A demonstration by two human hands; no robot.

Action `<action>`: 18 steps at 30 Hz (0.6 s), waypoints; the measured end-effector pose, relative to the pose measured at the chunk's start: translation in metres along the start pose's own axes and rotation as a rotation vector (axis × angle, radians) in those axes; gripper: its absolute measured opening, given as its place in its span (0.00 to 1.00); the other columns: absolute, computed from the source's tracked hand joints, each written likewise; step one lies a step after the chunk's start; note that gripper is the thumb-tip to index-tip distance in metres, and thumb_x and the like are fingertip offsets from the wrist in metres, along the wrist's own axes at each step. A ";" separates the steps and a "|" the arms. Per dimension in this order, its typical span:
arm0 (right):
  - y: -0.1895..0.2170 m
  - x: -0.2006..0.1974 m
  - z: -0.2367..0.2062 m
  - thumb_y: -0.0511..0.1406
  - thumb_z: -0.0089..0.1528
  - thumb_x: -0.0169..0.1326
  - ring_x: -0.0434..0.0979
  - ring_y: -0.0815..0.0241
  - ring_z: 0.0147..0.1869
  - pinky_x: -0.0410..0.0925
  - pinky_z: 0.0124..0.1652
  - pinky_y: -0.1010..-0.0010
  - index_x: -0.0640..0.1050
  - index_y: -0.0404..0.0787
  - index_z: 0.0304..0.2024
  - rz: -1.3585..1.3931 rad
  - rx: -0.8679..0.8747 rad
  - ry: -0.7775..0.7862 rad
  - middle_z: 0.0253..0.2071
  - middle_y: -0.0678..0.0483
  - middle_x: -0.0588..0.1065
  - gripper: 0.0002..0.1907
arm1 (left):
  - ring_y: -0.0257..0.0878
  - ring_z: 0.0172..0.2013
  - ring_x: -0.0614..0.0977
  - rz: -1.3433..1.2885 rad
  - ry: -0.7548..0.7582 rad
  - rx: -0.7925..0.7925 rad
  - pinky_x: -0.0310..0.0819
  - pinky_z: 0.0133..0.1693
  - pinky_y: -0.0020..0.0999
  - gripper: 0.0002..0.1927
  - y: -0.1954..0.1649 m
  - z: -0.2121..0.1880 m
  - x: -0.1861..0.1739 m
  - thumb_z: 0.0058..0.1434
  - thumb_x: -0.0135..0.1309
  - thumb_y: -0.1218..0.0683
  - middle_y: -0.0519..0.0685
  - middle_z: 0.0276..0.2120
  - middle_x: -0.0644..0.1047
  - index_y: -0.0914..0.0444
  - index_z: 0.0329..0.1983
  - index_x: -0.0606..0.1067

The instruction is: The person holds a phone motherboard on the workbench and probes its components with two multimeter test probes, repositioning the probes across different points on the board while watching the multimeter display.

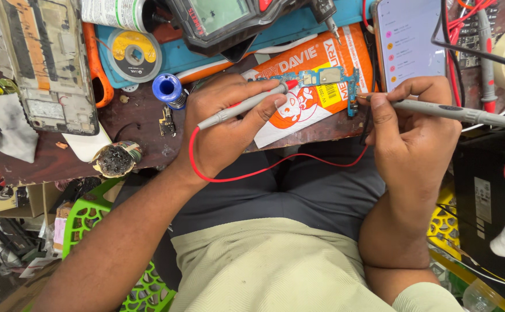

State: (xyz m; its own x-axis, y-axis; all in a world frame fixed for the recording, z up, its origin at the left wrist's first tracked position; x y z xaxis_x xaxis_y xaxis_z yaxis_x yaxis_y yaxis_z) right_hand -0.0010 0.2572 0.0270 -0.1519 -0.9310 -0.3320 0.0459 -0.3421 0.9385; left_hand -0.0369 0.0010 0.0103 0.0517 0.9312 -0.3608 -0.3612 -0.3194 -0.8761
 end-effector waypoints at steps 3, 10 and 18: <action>0.005 0.004 0.000 0.24 0.77 0.56 0.75 0.70 0.29 0.67 0.28 0.80 0.66 0.31 0.46 -0.081 -0.015 -0.016 0.40 0.41 0.81 0.10 | 0.36 0.28 0.77 0.007 0.001 -0.004 0.70 0.33 0.31 0.12 0.001 -0.001 -0.001 0.65 0.67 0.53 0.49 0.29 0.78 0.65 0.48 0.83; 0.012 0.008 0.003 0.25 0.73 0.56 0.75 0.70 0.28 0.67 0.27 0.80 0.66 0.33 0.43 -0.141 0.028 -0.050 0.38 0.44 0.81 0.10 | 0.36 0.29 0.79 0.001 -0.001 -0.002 0.71 0.34 0.31 0.12 0.002 -0.001 0.000 0.66 0.66 0.53 0.49 0.30 0.79 0.65 0.48 0.83; 0.005 0.005 0.001 0.24 0.77 0.56 0.76 0.69 0.29 0.67 0.27 0.81 0.66 0.32 0.46 -0.129 -0.029 -0.029 0.39 0.41 0.80 0.11 | 0.36 0.29 0.79 -0.009 0.001 -0.013 0.71 0.33 0.31 0.12 0.003 -0.001 0.001 0.65 0.66 0.53 0.49 0.30 0.79 0.64 0.48 0.83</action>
State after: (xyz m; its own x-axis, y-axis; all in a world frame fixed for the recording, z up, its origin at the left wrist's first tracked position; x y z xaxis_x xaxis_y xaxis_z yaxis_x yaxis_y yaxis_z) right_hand -0.0027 0.2513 0.0299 -0.1867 -0.8750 -0.4467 0.0522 -0.4629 0.8849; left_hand -0.0370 0.0008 0.0072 0.0552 0.9338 -0.3535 -0.3482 -0.3138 -0.8833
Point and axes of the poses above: each hand's wrist, its own z-axis towards the middle knuckle, its own x-axis out of the palm, y = z × x, the point moved 2 cm from there along z, towards the middle knuckle
